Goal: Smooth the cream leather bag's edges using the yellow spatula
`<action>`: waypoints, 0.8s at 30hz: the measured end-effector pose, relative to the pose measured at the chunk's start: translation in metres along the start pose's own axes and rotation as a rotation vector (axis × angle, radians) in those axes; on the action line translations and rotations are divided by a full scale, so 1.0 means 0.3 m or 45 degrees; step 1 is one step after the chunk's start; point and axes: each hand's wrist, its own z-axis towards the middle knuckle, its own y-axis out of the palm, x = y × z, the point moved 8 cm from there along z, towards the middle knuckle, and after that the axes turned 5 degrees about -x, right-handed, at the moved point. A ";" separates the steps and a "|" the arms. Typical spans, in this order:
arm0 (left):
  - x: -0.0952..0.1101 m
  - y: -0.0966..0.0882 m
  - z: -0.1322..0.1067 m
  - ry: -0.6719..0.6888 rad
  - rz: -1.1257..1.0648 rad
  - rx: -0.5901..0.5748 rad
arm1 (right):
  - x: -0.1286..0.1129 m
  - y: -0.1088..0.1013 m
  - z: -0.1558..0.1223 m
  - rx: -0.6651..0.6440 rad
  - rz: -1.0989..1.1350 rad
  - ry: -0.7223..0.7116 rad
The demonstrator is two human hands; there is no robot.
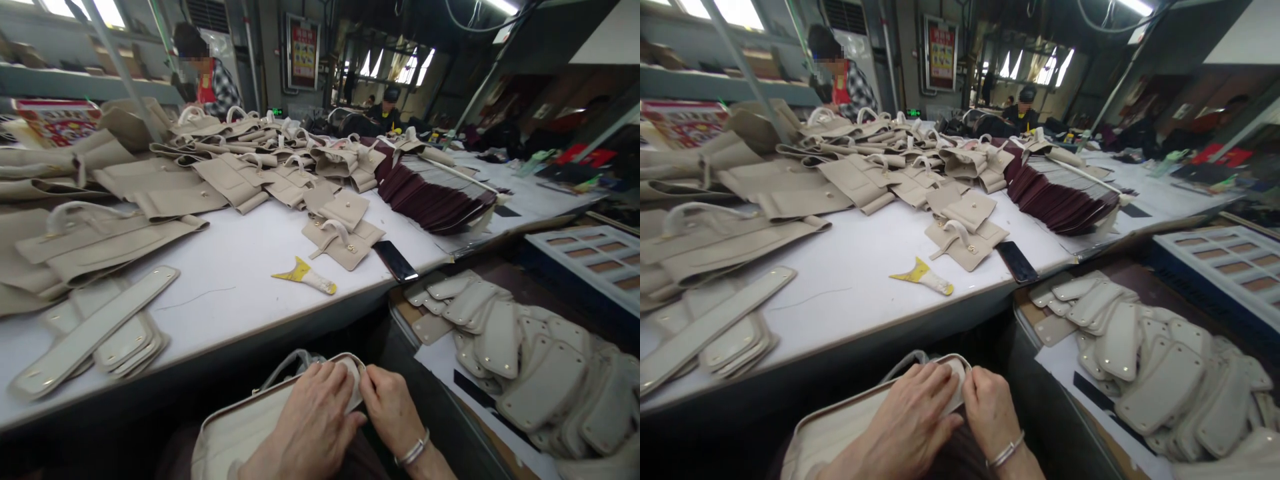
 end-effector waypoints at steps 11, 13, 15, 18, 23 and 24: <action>-0.048 -0.103 0.126 0.179 -0.018 -0.039 | -0.049 -0.010 -0.033 0.052 0.016 0.043; -0.093 -0.106 0.179 0.143 -0.134 -0.010 | -0.058 -0.020 -0.040 0.055 0.060 0.070; -0.125 -0.069 0.226 0.171 -0.246 -0.113 | -0.062 -0.031 -0.049 0.050 0.119 0.098; -0.154 0.001 0.263 0.236 -0.427 -0.336 | -0.032 -0.032 -0.061 0.024 0.422 0.185; -0.186 0.029 0.279 0.221 -0.517 -0.388 | 0.096 0.049 -0.061 -0.032 0.983 0.483; -0.187 0.028 0.280 0.215 -0.523 -0.384 | 0.110 0.066 -0.055 -0.054 1.020 0.506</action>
